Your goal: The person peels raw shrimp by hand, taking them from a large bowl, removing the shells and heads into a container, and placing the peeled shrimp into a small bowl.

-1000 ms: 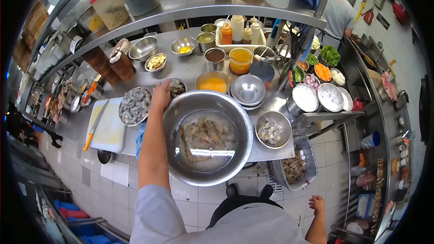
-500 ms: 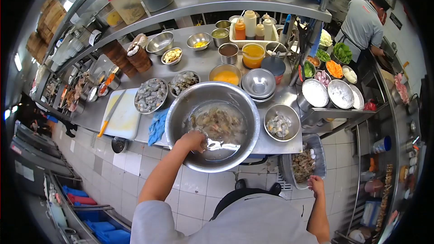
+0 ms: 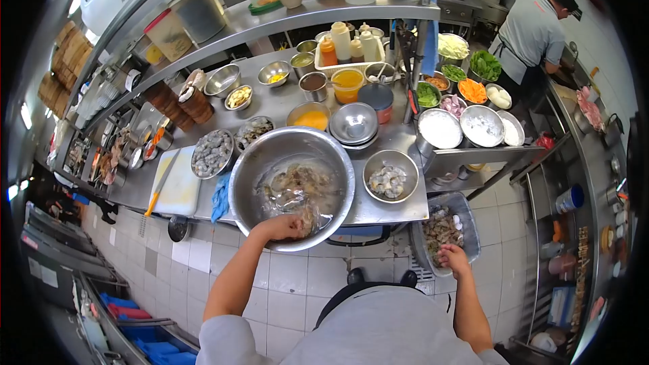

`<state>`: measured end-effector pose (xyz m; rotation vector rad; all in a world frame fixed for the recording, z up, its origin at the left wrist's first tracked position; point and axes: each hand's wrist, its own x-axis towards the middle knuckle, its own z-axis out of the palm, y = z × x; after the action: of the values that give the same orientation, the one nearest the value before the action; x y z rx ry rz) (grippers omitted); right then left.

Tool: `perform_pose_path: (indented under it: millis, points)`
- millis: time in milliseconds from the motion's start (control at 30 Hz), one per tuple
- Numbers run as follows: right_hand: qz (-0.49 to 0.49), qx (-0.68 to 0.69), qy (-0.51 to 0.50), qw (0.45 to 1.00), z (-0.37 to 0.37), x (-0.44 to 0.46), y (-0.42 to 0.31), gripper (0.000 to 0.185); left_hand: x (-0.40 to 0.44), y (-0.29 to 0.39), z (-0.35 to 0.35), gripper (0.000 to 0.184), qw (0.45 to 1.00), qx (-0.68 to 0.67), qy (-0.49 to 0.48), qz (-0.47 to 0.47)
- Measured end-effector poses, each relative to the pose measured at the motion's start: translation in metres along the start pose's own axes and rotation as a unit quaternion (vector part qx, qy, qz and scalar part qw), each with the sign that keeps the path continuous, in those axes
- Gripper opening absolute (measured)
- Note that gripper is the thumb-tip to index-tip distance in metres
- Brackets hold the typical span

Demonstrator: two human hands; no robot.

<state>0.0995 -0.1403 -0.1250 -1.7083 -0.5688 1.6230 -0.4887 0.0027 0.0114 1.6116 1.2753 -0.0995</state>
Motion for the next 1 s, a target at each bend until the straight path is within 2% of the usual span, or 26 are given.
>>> perform_pose_path:
  millis: [33,100,133,200,233,300,367,400,467,500,533,600,633,667,700,733,800,833,867,933,967,1000]
  points:
    - [-0.002,0.003,0.003,1.0,0.002,-0.001,-0.006,0.028,-0.005,0.012,-0.001,0.025,1.0,0.003,-0.002,0.003]
    - [-0.02,0.026,-0.035,0.999,0.01,-0.003,-0.02,0.029,-0.02,0.037,-0.001,0.014,0.971,-0.237,0.007,-0.029]
    - [-0.022,0.029,-0.034,0.999,0.017,-0.006,-0.032,0.029,-0.024,0.047,-0.002,0.014,0.972,-0.234,0.006,-0.027]
    - [-0.102,-0.073,-0.082,0.989,0.037,-0.02,-0.066,0.033,-0.03,0.064,-0.006,0.01,0.914,-0.403,0.016,0.041]
    - [-0.104,-0.071,-0.083,0.989,0.049,-0.025,-0.082,0.033,-0.031,0.074,-0.006,0.01,0.915,-0.4,0.018,0.042]
    - [-0.307,-0.137,-0.141,0.931,0.074,-0.04,-0.117,0.046,-0.026,0.1,-0.003,0.01,0.869,-0.481,0.0,0.119]
    - [-0.336,-0.18,-0.173,0.908,0.102,-0.078,-0.174,0.057,-0.017,0.133,0.001,0.011,0.86,-0.489,-0.03,0.145]
    - [-0.382,-0.211,-0.181,0.881,0.112,-0.093,-0.197,0.061,-0.01,0.154,0.003,0.012,0.848,-0.498,-0.06,0.17]
    - [-0.465,-0.247,-0.198,0.827,0.124,-0.111,-0.229,0.066,0.008,0.195,0.014,0.015,0.847,-0.494,-0.083,0.177]
    - [-0.479,-0.243,-0.204,0.818,0.127,-0.11,-0.235,0.067,0.022,0.212,0.02,0.016,0.837,-0.496,-0.119,0.196]
    - [-0.486,-0.241,-0.207,0.814,0.127,-0.108,-0.24,0.068,0.035,0.23,0.029,0.017,0.827,-0.497,-0.155,0.214]
    - [-0.495,-0.197,-0.201,0.822,0.115,-0.097,-0.237,0.056,0.061,0.264,0.054,0.018,0.82,-0.492,-0.175,0.234]
    - [-0.496,-0.199,-0.189,0.824,0.104,-0.086,-0.231,0.056,0.076,0.278,0.067,0.017,0.802,-0.524,-0.18,0.225]
    - [-0.412,-0.128,-0.207,0.878,0.092,-0.073,-0.222,0.045,0.09,0.29,0.081,0.017,0.782,-0.555,-0.184,0.214]
    - [-0.322,-0.054,-0.223,0.918,0.08,-0.062,-0.215,0.035,0.104,0.302,0.095,0.021,0.801,-0.549,-0.151,0.185]
    - [-0.324,-0.053,-0.213,0.92,0.067,-0.055,-0.208,0.035,0.118,0.31,0.108,0.021,0.801,-0.546,-0.161,0.186]
    - [-0.271,0.009,-0.144,0.952,0.039,-0.041,-0.194,0.02,0.141,0.326,0.133,0.022,0.836,-0.513,-0.089,0.172]
    - [-0.285,-0.051,-0.102,0.952,0.025,-0.036,-0.188,0.018,0.149,0.336,0.147,0.023,0.878,-0.45,-0.032,0.162]
    - [-0.283,-0.048,-0.094,0.953,0.011,-0.031,-0.182,0.018,0.156,0.343,0.157,0.027,0.904,-0.376,-0.002,0.204]
    - [-0.236,-0.107,-0.075,0.963,-0.011,-0.029,-0.177,0.021,0.192,0.342,0.186,0.036,0.91,-0.243,0.073,0.327]
    - [-0.234,-0.13,-0.055,0.962,-0.02,-0.031,-0.175,0.027,0.201,0.341,0.195,0.044,0.933,-0.114,0.131,0.317]
    - [-0.232,-0.128,-0.051,0.963,-0.026,-0.029,-0.172,0.027,0.198,0.351,0.2,0.044,0.933,-0.114,0.126,0.318]
